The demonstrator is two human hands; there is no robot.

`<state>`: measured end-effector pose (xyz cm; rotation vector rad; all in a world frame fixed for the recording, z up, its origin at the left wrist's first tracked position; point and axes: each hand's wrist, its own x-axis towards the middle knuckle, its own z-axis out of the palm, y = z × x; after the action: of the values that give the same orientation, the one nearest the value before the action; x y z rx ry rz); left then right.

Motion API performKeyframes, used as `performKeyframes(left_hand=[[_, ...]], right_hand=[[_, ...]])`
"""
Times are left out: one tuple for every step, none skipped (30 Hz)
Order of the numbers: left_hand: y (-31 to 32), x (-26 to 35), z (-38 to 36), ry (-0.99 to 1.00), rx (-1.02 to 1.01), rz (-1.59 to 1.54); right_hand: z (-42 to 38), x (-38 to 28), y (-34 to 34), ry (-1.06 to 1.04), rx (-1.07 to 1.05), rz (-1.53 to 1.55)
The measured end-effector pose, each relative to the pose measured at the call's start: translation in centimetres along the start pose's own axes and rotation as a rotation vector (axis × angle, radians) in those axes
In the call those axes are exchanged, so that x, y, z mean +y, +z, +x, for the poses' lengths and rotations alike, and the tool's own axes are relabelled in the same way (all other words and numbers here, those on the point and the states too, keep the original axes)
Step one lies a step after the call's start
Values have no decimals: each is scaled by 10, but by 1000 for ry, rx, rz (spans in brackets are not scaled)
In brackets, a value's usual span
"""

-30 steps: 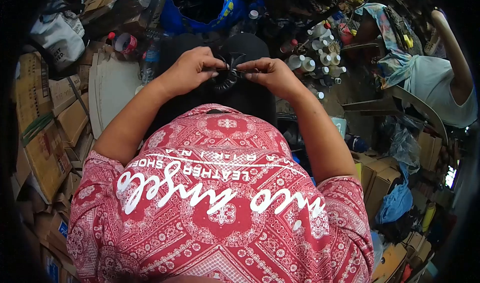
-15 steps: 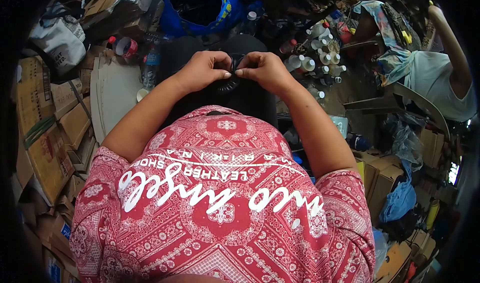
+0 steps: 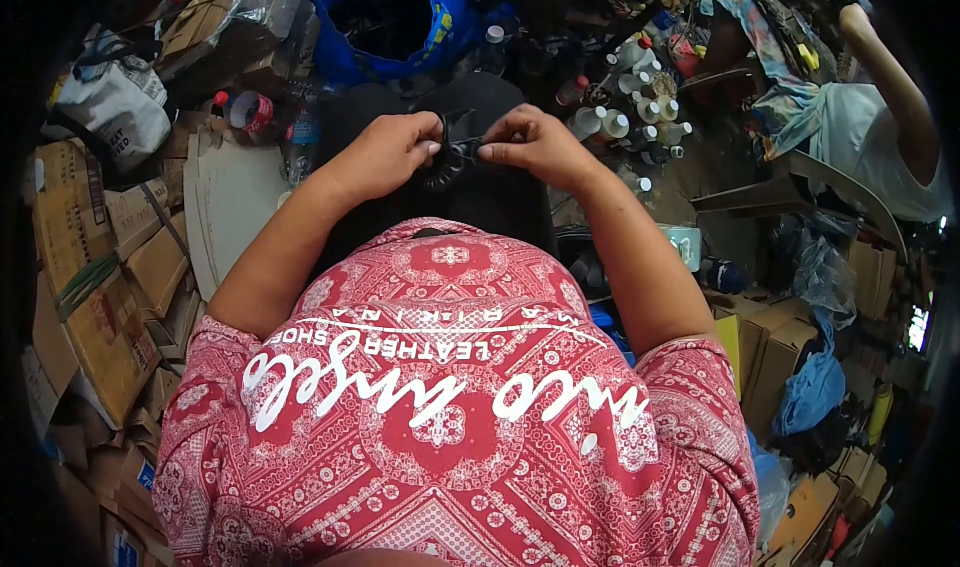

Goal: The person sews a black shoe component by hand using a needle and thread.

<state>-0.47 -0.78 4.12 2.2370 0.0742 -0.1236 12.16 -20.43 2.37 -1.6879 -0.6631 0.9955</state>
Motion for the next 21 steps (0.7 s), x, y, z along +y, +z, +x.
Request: performKeyframes(left_hand=[[1,3,1,-18,-14,15],[1,4,2,-36,-28,30],[0,5,3,-35,-29,30],[0,5,4,-8,-33,52],[0,5,4,20,-38,75],[0,5,5,22,-39,76],[0,3,5,43,-52,71],[-1,2,5,65,-63,65],[-2,2,6,68,-57,66],[-2,3,6,63,-77,82],[-3,3,8,60,-99,100],[-3,3,9,66,-98,100],[-1,2,9,81,-91,91],[0,1,9,97,-84,84],[0,0,10,102,-83,88],[0,-1,10,99,-86,88],[0,-1,10,94,-87,86],[-2,0,9,93,-81,86],[-3,2,8,66,-71,59],[-2,4,6,39,-64,31],[-1,3,7,36,-64,27]], right_hand=[[0,7,-1,-26,-6,-142],[1,12,-2,-50,-12,-285],[1,13,0,-9,-3,-117],[-2,12,-1,-7,-1,-116],[-7,9,-3,15,-22,-79],[-11,5,-4,34,-42,-43],[-18,2,-6,33,-40,-43],[-26,-1,-9,57,-54,24],[-30,-5,-15,79,-70,87],[-31,-9,-21,77,-69,80],[-31,-13,-28,83,-80,217],[-34,-16,-34,90,-90,355],[-31,-21,-42,73,-125,373],[-31,-24,-42,71,-121,374],[-29,-27,-40,135,-23,214],[-27,-30,-40,198,72,51],[-26,-21,-40,182,43,-73],[-26,-15,-34,195,9,-37],[-28,-16,-24,208,-6,4],[-30,-17,-11,223,-20,46],[-30,-17,0,191,-3,22]])
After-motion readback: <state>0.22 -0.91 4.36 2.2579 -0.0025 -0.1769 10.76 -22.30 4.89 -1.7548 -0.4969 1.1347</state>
